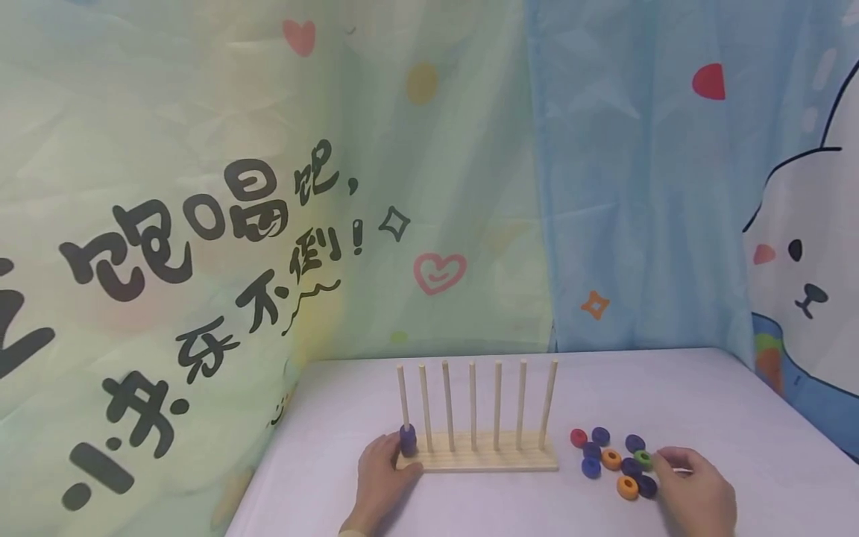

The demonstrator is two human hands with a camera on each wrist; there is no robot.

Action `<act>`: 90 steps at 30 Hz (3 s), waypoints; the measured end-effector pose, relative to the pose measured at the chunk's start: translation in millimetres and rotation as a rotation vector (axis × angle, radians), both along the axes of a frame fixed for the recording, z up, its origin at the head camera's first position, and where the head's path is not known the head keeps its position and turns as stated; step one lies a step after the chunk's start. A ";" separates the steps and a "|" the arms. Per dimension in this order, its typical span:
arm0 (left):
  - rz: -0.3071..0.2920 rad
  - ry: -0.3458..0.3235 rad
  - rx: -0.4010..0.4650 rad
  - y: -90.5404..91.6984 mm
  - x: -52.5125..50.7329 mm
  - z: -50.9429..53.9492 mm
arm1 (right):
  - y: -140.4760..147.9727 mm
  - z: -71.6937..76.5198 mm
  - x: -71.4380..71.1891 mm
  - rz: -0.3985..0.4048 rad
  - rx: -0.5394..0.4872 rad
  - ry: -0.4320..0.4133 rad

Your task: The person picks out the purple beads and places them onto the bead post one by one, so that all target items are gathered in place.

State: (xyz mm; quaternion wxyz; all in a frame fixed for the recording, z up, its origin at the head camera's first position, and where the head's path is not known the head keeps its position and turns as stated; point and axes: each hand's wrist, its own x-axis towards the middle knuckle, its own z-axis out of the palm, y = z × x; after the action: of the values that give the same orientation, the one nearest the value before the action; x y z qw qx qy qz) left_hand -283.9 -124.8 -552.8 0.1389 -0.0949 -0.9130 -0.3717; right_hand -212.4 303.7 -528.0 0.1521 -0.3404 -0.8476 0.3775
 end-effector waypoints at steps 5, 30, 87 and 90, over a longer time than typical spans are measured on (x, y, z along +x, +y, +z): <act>0.002 0.007 0.003 0.8 0.1 0.8 | 5.2 -5.2 2.7 0.100 -0.014 -0.106; -0.007 0.041 -0.010 1.2 -0.1 0.4 | 13.1 -14.5 2.4 0.241 -0.125 -0.267; -0.011 0.045 -0.012 0.2 -4.6 -3.9 | -46.1 10.5 3.1 0.322 0.042 0.122; -0.012 0.045 -0.013 0.3 -4.8 -4.2 | -54.5 9.2 1.7 0.330 0.052 0.137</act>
State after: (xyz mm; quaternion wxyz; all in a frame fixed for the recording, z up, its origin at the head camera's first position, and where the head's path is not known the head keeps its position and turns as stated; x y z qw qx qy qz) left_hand -288.7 -124.5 -557.0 0.1567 -0.1097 -0.9114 -0.3644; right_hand -210.8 249.2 -518.9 0.1541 -0.1660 -0.8893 0.3974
